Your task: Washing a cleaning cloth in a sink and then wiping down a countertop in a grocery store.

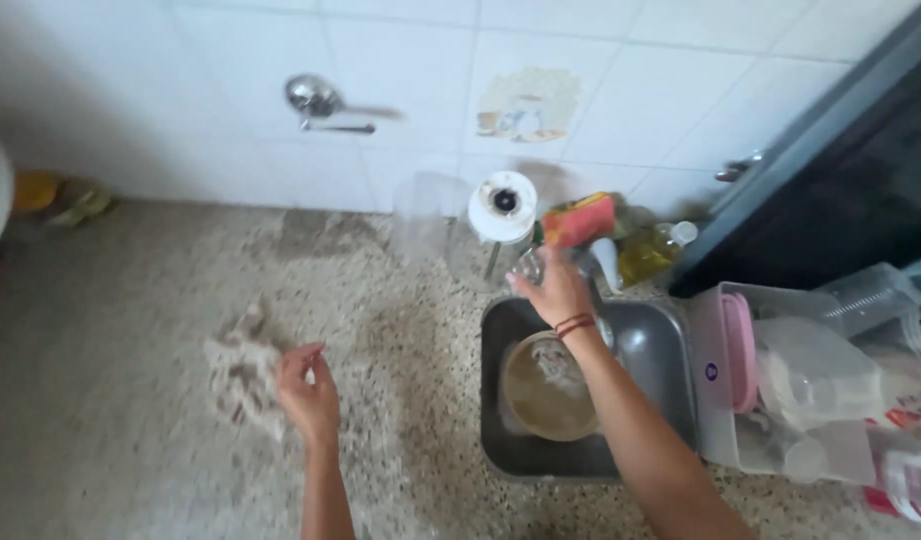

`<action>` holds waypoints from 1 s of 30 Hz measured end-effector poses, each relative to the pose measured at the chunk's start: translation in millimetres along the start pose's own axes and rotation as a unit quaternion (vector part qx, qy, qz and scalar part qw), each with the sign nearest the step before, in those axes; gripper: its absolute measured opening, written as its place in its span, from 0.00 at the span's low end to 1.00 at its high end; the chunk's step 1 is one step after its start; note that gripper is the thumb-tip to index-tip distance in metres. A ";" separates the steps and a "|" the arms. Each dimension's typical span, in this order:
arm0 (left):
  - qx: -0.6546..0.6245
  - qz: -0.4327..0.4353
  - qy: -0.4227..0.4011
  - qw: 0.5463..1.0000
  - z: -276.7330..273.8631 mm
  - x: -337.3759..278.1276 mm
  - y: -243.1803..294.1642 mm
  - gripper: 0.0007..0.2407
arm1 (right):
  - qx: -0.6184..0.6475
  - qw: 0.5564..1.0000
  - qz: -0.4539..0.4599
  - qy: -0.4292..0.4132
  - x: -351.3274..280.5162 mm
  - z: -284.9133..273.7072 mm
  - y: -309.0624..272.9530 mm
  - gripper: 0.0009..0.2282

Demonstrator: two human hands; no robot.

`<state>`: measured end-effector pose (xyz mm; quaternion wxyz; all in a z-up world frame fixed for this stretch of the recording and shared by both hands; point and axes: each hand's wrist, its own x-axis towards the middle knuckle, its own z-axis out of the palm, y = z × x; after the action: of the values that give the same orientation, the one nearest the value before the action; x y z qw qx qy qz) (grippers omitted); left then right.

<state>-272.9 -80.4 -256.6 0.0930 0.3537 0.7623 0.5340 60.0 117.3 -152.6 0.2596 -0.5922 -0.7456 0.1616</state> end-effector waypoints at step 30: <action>-0.034 0.034 -0.177 0.983 245.9 51.6 82.7 0.39 | 0.016 0.989 0.127 -0.075 27.5 -37.3 80.3 0.23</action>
<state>-146.5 151.4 -273.0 0.2206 0.4653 0.7023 0.4915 141.2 161.3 -160.9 0.1902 -0.6637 -0.6792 0.2491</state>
